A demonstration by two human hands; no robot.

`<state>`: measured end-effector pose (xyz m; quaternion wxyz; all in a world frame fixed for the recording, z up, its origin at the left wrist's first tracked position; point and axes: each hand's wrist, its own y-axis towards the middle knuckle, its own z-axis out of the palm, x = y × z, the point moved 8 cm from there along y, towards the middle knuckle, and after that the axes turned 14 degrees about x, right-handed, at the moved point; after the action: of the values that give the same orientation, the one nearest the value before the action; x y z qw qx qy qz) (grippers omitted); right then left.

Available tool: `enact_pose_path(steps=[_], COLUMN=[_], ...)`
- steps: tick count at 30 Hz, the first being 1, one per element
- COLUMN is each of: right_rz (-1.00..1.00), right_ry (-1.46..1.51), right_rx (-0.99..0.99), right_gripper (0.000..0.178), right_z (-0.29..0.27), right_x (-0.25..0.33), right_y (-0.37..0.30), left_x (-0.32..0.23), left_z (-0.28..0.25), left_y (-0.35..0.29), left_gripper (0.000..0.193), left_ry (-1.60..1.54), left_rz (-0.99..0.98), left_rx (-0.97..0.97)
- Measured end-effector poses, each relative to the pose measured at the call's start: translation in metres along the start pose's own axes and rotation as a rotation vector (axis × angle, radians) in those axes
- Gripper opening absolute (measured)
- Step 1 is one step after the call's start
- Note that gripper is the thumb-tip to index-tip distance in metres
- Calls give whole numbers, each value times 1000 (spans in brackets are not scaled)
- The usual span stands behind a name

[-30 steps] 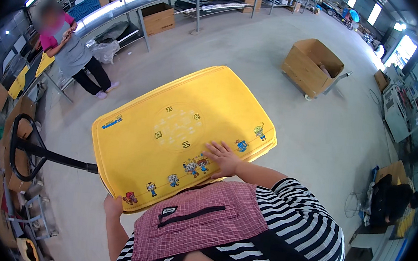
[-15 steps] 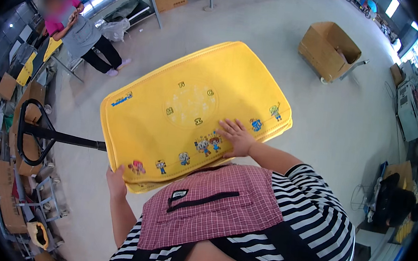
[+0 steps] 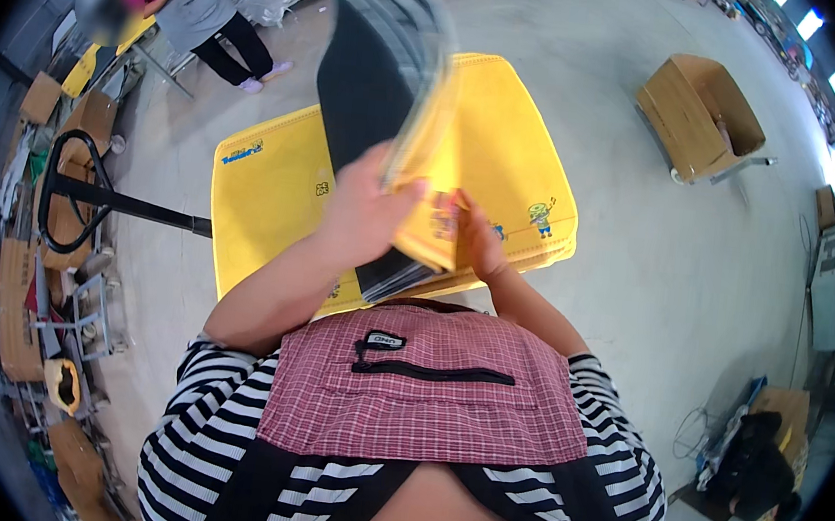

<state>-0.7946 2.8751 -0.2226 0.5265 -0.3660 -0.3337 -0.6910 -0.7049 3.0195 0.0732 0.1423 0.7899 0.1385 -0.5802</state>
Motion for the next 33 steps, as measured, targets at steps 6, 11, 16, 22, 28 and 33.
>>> enact_pose_path(steps=[6, 11, 16, 22, 28, 33], right_rz=[-54, 113, 304, 271, 872, 685], right_ry=[584, 437, 325, 234, 12, 620], right_rx=[-290, -274, -377, -433, 3, 42], right_gripper=[73, 58, 49, 46, 76, 102], right_z=[-83, -130, -143, -138, -138, -81], right_x=[125, 111, 112, 124, 98, 41], right_y=[-72, -93, -83, -86, -144, -185], left_x=[61, 119, 240, 251, 241, 152], left_z=[142, 87, -22, 44, 41, 43], left_y=[89, 70, -54, -99, -87, -35], left_gripper=[77, 43, 79, 63, 60, 62], left_ry=[153, 699, 693, -649, -921, -1077], left_rz=[-80, 46, -545, -873, -736, -619], left_rx=[344, -202, -601, -346, -301, -341])
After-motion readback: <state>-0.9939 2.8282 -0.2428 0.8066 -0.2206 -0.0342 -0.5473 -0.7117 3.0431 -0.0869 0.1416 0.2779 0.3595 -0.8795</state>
